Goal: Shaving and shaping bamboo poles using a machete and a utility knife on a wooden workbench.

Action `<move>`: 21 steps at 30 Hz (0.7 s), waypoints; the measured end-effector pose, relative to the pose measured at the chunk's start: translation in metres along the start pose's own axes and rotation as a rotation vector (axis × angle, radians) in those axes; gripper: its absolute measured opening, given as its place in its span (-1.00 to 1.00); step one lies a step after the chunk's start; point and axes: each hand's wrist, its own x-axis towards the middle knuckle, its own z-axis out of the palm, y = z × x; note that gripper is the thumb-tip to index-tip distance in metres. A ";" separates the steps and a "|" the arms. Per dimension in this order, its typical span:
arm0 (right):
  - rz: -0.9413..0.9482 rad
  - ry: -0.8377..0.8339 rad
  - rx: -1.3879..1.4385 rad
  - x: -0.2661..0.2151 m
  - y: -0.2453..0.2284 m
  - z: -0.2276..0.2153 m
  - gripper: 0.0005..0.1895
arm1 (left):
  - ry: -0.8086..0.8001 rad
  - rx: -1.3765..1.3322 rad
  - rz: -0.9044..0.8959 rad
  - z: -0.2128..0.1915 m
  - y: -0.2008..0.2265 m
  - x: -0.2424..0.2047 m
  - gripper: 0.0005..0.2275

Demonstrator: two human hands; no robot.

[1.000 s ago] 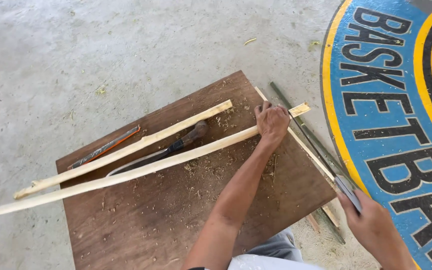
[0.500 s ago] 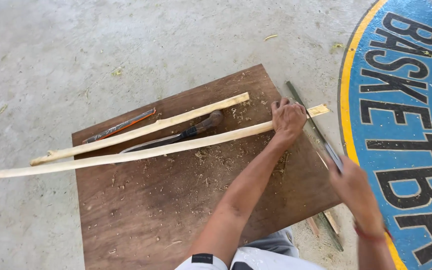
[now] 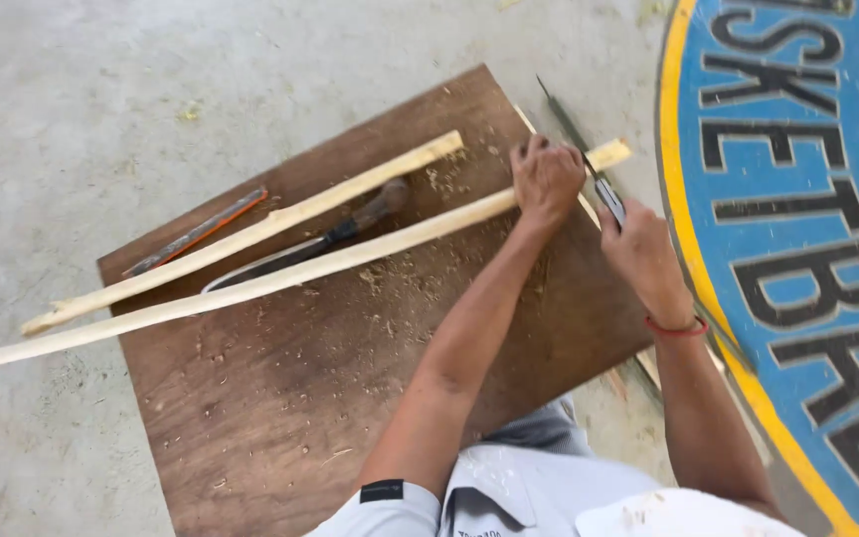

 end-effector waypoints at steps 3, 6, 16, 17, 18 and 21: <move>0.016 -0.055 -0.064 -0.047 -0.005 -0.049 -0.59 | -0.134 0.024 -0.013 -0.016 0.008 0.007 -0.52; 0.173 -0.122 0.009 -0.116 -0.029 -0.121 -0.63 | -0.164 0.053 -0.023 0.000 0.001 0.006 -0.51; -0.021 -0.065 0.036 -0.008 0.004 -0.015 -0.65 | 0.006 0.055 0.034 -0.007 0.004 0.004 -0.52; -0.025 -0.037 0.027 0.001 0.002 -0.009 -0.65 | -0.023 0.039 0.015 -0.010 0.004 0.002 -0.53; -0.030 -0.009 0.017 0.011 0.000 -0.002 -0.64 | -0.051 0.022 -0.005 -0.012 0.005 0.000 -0.53; 0.037 -0.068 -0.041 -0.027 -0.010 -0.041 -0.64 | -0.110 0.050 -0.020 -0.012 0.008 0.009 -0.52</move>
